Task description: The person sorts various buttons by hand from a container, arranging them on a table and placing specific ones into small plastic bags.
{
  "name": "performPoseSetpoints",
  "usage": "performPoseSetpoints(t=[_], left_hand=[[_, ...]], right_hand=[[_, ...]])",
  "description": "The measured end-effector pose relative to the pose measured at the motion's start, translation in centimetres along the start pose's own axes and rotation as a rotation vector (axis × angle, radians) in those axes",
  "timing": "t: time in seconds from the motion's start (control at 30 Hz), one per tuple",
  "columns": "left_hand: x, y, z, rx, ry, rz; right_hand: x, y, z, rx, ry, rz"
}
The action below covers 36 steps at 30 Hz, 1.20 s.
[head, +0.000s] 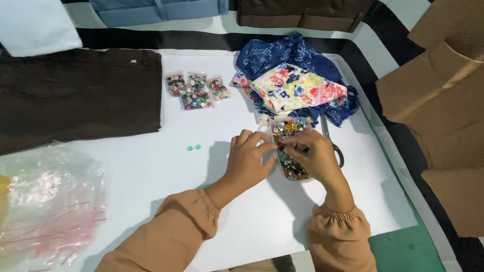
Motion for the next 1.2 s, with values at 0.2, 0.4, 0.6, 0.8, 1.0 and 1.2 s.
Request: performPoseSetpoints(t=[0.2,0.4,0.6,0.8,1.0,1.2], left_hand=[[1.8,-1.1,-1.1,0.022,0.209,0.132],[2.2,-1.1,-1.7,0.047,0.267,0.169],[2.5,-1.3,-2.6,0.033,0.279,0.206],[2.5,-1.4,-2.9,0.021,0.245,0.168],[1.9,-1.6,-0.8,0.027,0.111,0.086],[-0.3,-0.2,6.0,0.102,-0.028,0.076]], right_hand=[[-0.2,-0.1,0.0,-0.124,0.151,-0.085],[0.0,-0.3,-0.3,-0.182,0.162,-0.117],[0.1,-1.8,-1.4,-0.184,0.118,-0.032],[0.1,-1.5,-1.4,-0.159,0.096,-0.045],[-0.1,-1.8,-1.2,-0.039,-0.025,-0.009],[0.4,-0.4,-2.2,0.027,-0.322,0.254]])
Point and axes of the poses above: each hand's wrist, its own x-axis towards the middle knuckle, its own z-axis out of the back of the hand, y = z × x, the point moved 4 cm from there along x, towards the middle knuckle, and after that the axes turned 10 degrees about -x, right-handed, at the moved point
